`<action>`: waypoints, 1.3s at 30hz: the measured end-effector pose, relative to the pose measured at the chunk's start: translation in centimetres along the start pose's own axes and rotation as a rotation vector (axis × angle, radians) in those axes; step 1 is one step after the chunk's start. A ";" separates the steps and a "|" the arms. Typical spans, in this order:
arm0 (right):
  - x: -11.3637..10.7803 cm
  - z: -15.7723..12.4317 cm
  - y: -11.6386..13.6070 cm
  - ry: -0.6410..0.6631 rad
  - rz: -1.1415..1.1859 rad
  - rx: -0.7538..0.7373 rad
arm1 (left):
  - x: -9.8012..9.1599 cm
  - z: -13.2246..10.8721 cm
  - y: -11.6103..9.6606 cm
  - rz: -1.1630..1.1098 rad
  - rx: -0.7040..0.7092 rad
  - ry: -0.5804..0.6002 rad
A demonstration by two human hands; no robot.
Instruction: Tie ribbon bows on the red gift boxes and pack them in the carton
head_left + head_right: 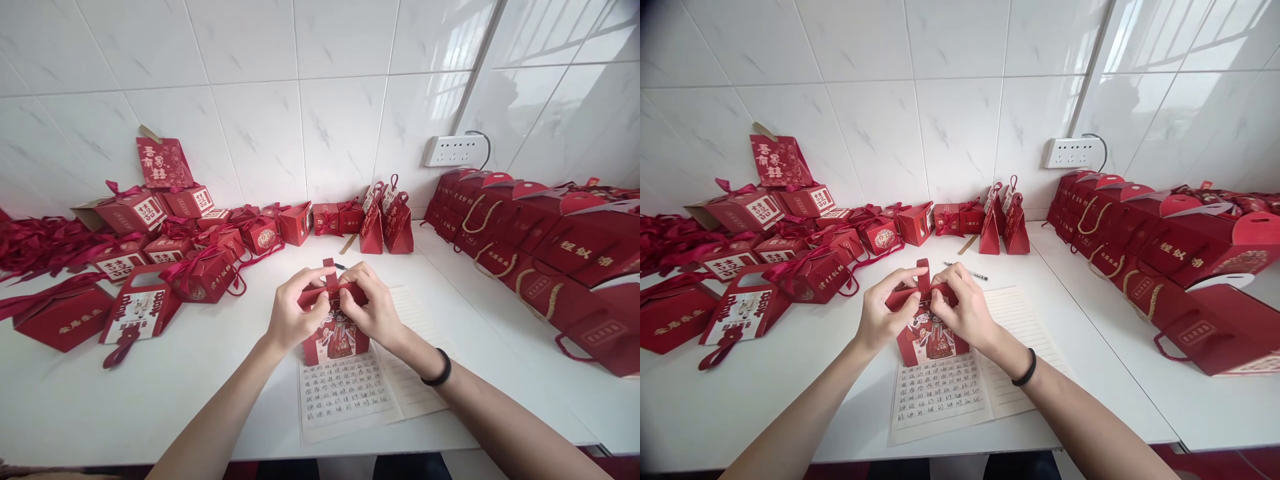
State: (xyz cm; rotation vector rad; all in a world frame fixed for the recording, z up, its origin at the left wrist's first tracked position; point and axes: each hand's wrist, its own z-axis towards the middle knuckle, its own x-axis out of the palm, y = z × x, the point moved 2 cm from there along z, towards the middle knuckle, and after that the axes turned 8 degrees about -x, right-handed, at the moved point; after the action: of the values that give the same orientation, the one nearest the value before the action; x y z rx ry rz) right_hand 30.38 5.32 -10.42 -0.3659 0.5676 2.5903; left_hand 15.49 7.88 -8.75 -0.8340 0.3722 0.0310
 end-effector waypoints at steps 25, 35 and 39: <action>-0.1 0.2 -0.3 0.022 0.084 0.043 | 0.3 -0.3 0.7 -0.123 -0.043 0.045; -0.1 -0.1 -0.1 0.015 0.099 0.075 | -0.3 0.0 1.8 -0.312 -0.016 0.173; -0.5 -0.1 -0.9 -0.002 0.205 0.112 | -1.3 0.0 2.4 -0.236 -0.248 0.434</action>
State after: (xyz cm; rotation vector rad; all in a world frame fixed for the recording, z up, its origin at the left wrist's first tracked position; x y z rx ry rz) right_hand 31.24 5.79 -10.61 -0.2806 0.7824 2.7369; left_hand 13.88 9.66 -10.07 -1.1279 0.6846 -0.3343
